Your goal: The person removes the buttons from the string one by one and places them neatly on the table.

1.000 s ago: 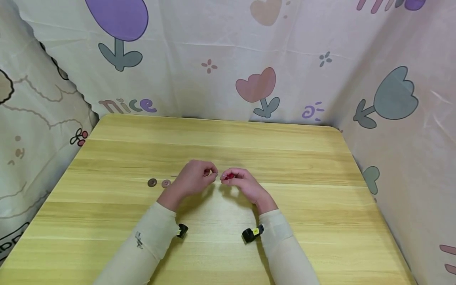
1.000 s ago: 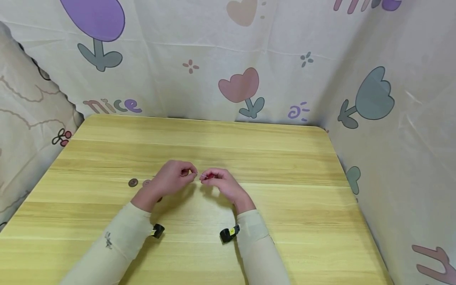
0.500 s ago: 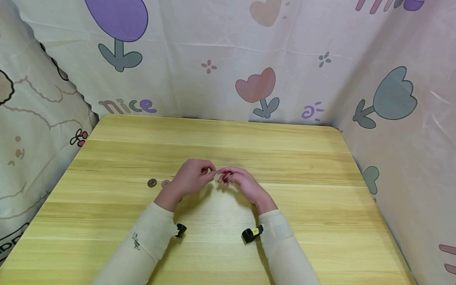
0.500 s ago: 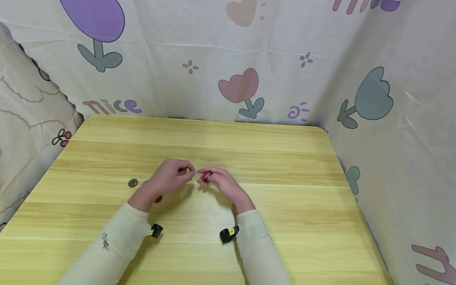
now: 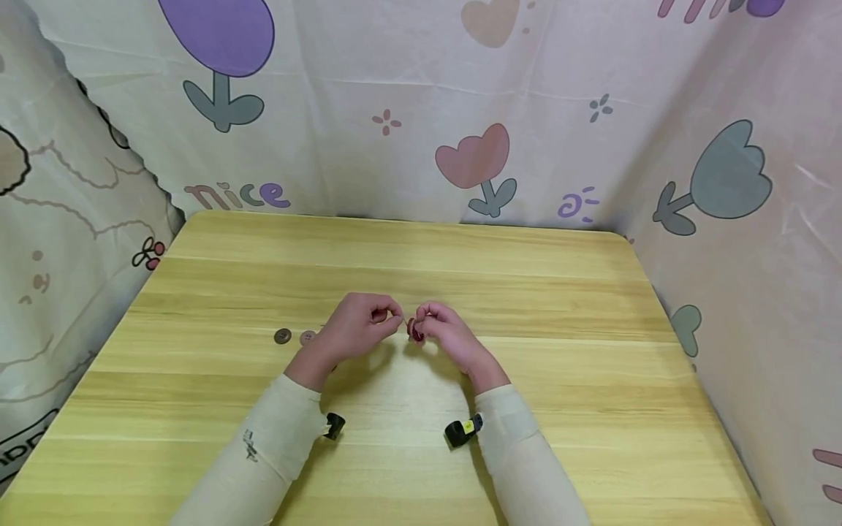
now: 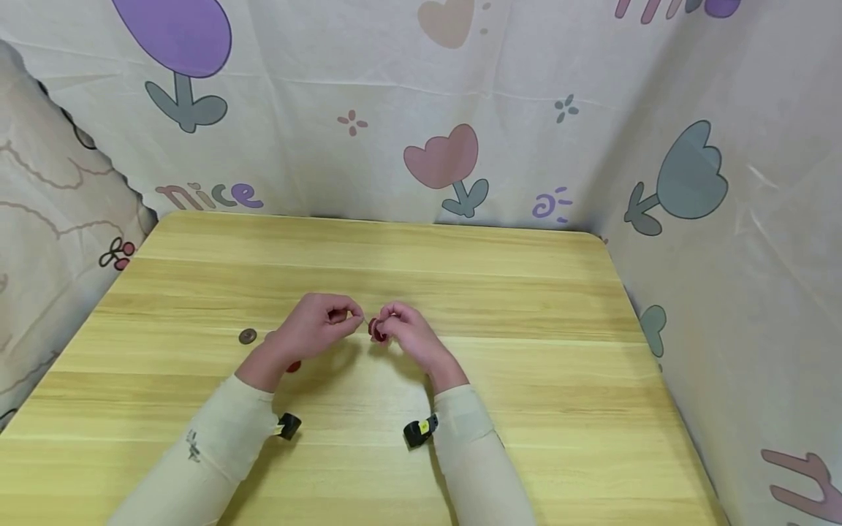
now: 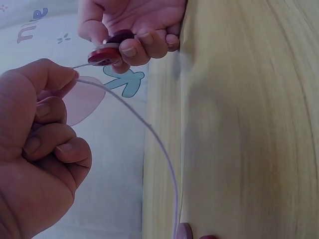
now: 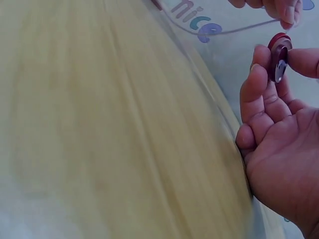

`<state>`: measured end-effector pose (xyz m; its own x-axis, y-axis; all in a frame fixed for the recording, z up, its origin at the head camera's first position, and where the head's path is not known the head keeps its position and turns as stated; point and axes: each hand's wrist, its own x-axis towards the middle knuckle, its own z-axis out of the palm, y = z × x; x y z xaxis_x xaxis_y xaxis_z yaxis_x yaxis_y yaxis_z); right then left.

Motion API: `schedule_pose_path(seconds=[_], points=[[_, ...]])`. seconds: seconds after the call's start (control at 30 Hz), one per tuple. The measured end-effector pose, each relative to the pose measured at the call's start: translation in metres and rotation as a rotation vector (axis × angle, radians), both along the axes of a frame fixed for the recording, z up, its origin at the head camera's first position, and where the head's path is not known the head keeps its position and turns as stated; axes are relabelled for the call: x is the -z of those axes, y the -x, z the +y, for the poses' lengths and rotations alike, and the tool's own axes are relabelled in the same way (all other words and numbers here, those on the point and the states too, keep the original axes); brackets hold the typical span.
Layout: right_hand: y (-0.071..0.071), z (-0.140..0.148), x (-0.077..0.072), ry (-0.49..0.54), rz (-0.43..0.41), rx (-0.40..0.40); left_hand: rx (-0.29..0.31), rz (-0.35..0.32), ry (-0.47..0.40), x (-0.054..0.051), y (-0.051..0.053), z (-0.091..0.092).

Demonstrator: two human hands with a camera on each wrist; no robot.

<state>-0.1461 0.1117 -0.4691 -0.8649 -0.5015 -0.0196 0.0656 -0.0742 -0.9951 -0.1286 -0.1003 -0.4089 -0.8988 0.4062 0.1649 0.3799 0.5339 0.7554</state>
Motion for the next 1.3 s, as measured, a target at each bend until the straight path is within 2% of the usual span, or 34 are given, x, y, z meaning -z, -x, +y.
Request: schedule_pose_path(seconds=[0.27, 0.63, 0.87, 1.1, 1.3], points=[[0.0, -0.004, -0.001, 0.002, -0.039, 0.048, 0.02, -0.014, 0.004, 0.003, 0.0, 0.002], [-0.001, -0.003, -0.004, -0.002, 0.017, 0.066, 0.016, -0.051, 0.008, 0.009, -0.003, 0.006], [0.0, 0.003, 0.001, 0.031, 0.037, -0.017, -0.045, -0.054, 0.012, 0.01, -0.002, 0.004], [-0.001, 0.005, 0.002, -0.062, 0.093, -0.074, -0.08, -0.065, 0.0, 0.011, -0.003, 0.004], [-0.001, 0.007, 0.005, -0.105, 0.114, -0.073, -0.082, -0.058, -0.024, 0.017, -0.003, 0.003]])
